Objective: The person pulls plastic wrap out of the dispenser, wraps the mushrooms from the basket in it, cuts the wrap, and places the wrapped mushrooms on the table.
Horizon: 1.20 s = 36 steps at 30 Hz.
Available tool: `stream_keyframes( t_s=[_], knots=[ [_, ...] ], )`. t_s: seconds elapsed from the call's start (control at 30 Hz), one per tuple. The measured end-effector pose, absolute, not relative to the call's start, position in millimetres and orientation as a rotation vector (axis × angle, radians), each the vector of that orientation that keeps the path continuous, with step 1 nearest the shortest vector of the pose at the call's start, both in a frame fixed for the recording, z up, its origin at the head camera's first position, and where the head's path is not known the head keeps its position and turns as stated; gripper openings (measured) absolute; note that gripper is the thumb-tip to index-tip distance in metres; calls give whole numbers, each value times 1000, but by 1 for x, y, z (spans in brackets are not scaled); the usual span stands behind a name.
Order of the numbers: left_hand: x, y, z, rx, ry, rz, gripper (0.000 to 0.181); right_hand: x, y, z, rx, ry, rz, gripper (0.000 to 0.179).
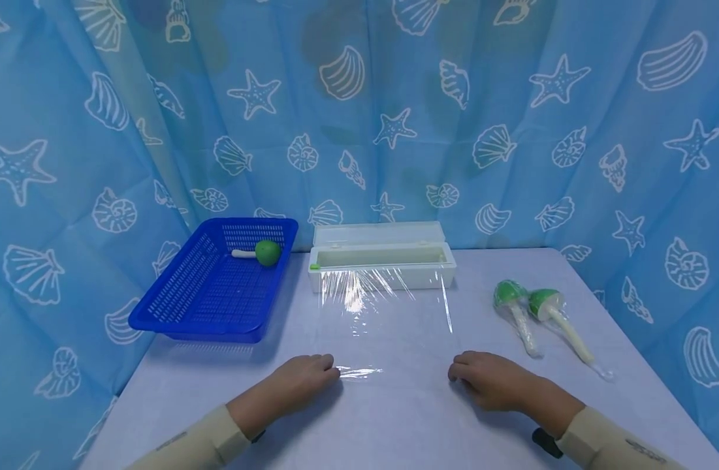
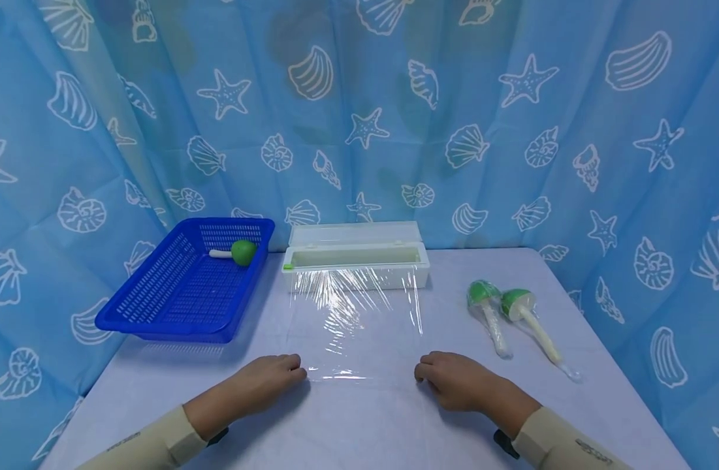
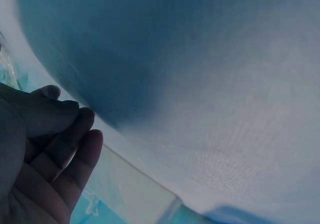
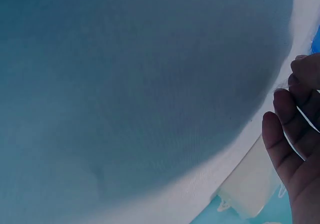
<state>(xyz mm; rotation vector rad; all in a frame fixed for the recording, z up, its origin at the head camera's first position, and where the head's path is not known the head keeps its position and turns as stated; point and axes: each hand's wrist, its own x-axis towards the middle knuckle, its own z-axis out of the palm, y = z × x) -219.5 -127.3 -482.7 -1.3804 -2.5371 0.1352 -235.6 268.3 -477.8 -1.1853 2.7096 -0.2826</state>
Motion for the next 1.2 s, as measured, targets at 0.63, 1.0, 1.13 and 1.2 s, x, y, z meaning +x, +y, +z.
stream_keyframes(
  t_s=[0.63,1.0,1.13,1.2],
  knots=[
    [-218,-131,-486,-1361,-2532,112,15,-238,268,-485,-1237,2694,-354,13],
    [-214,-132,-471,-1299,-2771,73,7,-245,274,-465,-929,2630,-479,9],
    [-220,-137,-450,-1273,-2768,62,10,-258,280,-457,-830,2681,-645,11],
    [-225,-139,-436,-1239,-2777,33,10,-268,283,-456,-805,2717,-741,10]
  ],
)
